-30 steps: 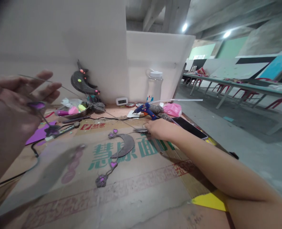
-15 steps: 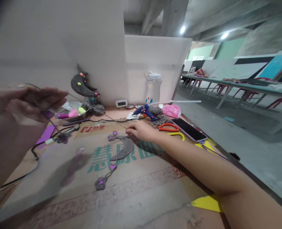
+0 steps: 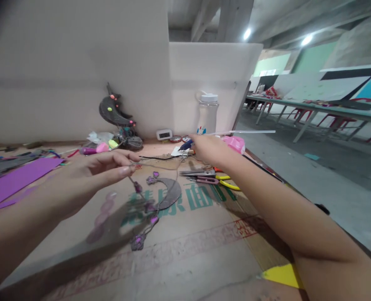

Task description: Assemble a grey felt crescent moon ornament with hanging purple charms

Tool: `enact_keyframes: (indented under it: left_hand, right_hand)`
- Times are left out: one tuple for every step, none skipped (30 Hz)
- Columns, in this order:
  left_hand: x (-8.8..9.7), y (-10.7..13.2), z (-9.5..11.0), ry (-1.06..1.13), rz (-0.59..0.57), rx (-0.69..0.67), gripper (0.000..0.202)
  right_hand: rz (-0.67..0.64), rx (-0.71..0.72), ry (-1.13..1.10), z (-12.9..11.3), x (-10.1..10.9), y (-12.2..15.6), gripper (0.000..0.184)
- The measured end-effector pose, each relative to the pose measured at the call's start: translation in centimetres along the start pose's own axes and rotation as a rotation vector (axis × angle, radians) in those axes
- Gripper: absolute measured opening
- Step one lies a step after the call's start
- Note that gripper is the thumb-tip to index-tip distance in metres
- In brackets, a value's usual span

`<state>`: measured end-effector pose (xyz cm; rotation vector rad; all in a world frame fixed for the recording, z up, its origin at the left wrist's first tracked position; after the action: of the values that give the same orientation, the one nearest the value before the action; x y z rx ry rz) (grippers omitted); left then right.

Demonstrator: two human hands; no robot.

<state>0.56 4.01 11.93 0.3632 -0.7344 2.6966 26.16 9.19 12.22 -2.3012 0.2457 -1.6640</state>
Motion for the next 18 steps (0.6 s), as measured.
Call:
enact_keyframes:
  left_hand:
    - [-0.4,0.2,-0.2,-0.021,-0.049,0.014,0.022]
    - [-0.7,0.3,-0.4,-0.04,-0.086,0.025,0.022]
    - [-1.0,0.4,-0.5,-0.041,-0.115,0.033,0.023]
    - [-1.2,0.4,-0.6,-0.031,-0.129,0.041,0.023]
    - [-1.4,0.5,-0.7,-0.014,-0.146,0.052,0.023]
    - [-1.8,0.5,-0.8,0.009,-0.166,0.066,0.023]
    - [-2.1,0.6,-0.9,0.037,-0.189,0.08,0.023]
    - [-2.4,0.7,-1.0,0.063,-0.209,0.088,0.023]
    - [-2.7,0.8,-1.0,0.08,-0.22,0.089,0.022]
    - [-2.9,0.9,-1.0,0.085,-0.224,0.084,0.022]
    - [-3.1,1.0,-0.9,0.083,-0.224,0.075,0.022]
    - [-3.2,1.1,-0.9,0.074,-0.223,0.068,0.022]
    - [-3.3,1.1,-0.9,0.059,-0.224,0.068,0.022]
    - [-3.4,1.3,-1.0,0.04,-0.23,0.076,0.023]
    - [-3.5,1.4,-1.1,0.02,-0.24,0.09,0.023]
    - [-3.7,1.5,-1.1,0.0,-0.252,0.101,0.024]
    - [-3.8,1.7,-1.0,-0.022,-0.262,0.106,0.024]
    - [-3.8,1.8,-0.9,-0.041,-0.267,0.104,0.024]
  right_hand:
    - [0.094,-0.015,0.039,-0.2,1.6,0.8,0.036]
    - [0.135,0.006,0.027,-1.0,2.9,1.8,0.033]
    - [0.164,0.011,-0.044,-1.7,3.9,2.8,0.026]
    - [0.144,0.013,-0.151,-2.5,4.4,3.7,0.022]
    - [0.074,0.021,-0.247,-3.5,4.4,4.6,0.026]
    - [-0.045,0.047,-0.322,-4.6,3.8,5.5,0.036]
    - [-0.17,0.082,-0.382,-5.8,3.0,6.3,0.046]
    - [-0.286,0.124,-0.428,-7.0,2.0,7.2,0.049]
    - [-0.353,0.175,-0.454,-8.0,1.3,7.9,0.049]
    - [-0.406,0.232,-0.465,-8.9,0.5,8.5,0.047]
    - [-0.446,0.292,-0.478,-9.7,-0.2,9.0,0.046]
    - [-0.455,0.348,-0.501,-10.3,-0.6,9.3,0.044]
    - [-0.444,0.388,-0.542,-10.7,-0.8,9.4,0.042]
    - [-0.413,0.407,-0.602,-11.0,-0.9,9.4,0.039]
    - [-0.372,0.399,-0.67,-11.0,-0.8,9.3,0.035]
    - [-0.327,0.368,-0.739,-10.8,-0.6,9.1,0.031]
    - [-0.292,0.328,-0.799,-10.6,-0.4,8.9,0.027]
    - [-0.265,0.288,-0.845,-10.4,-0.2,8.9,0.024]
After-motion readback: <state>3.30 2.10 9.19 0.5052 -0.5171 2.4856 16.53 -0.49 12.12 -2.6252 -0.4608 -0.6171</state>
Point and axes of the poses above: each hand's wrist, its own y-axis away from the middle knuckle, its own x-axis out of the back of the hand, z = x × y, the point moved 7 cm from there along -y, towards the middle knuckle, and after that the axes turned 7 degrees about -x, right-handed, at the moved point
